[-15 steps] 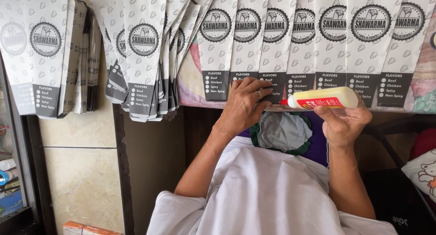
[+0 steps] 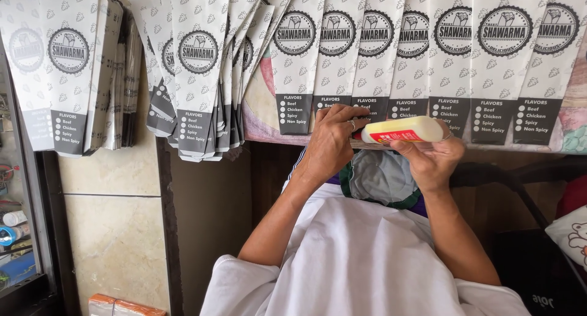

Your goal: Marking specific flavor options on paper food packaging sleeves using a glue bottle as a marker.

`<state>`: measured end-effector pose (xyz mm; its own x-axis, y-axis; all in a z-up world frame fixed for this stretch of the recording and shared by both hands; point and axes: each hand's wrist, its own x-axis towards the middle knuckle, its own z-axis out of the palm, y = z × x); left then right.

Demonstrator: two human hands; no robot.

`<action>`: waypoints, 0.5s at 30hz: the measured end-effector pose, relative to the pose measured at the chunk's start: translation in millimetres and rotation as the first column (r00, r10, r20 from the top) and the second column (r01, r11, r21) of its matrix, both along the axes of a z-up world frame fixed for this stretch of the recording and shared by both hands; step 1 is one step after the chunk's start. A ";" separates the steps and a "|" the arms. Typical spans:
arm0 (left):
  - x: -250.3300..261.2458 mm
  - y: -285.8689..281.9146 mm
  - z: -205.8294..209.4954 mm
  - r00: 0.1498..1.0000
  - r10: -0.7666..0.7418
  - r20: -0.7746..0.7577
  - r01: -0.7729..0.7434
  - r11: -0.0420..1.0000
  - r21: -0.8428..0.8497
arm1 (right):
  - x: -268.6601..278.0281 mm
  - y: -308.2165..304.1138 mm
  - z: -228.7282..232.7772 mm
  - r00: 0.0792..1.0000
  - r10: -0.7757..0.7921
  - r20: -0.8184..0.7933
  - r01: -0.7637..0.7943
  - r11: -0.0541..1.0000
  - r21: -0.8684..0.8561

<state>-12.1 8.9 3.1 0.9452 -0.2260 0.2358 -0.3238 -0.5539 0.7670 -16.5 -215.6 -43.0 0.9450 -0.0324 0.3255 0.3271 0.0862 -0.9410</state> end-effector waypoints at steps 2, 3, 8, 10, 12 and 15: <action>-0.1 0.7 2.4 1.000 0.002 0.002 -0.002 1.000 0.003 | -0.2 -1.2 -3.7 1.000 0.002 -0.003 -0.002 1.000 0.004; -0.3 1.2 2.1 1.000 0.000 -0.004 0.000 1.000 0.000 | 0.4 -7.8 -8.6 1.000 -0.007 -0.007 0.007 1.000 0.023; 0.1 0.4 3.6 1.000 0.001 0.004 -0.001 1.000 0.008 | -3.2 -51.9 -25.9 0.998 -0.068 -0.015 0.069 0.997 0.044; 2.5 0.8 0.1 0.995 0.007 0.095 -0.001 0.997 -0.072 | -2.6 -70.3 -40.5 0.991 -0.129 -0.037 0.132 0.986 0.098; 8.8 16.3 2.2 0.988 0.036 0.150 -0.031 0.999 -0.031 | -1.4 -66.4 -29.9 0.991 -0.128 -0.045 0.132 0.987 0.093; 9.5 41.2 7.3 0.976 0.063 0.207 -0.084 0.992 0.092 | 0.9 -50.4 -27.5 0.993 -0.114 -0.045 0.118 0.988 0.101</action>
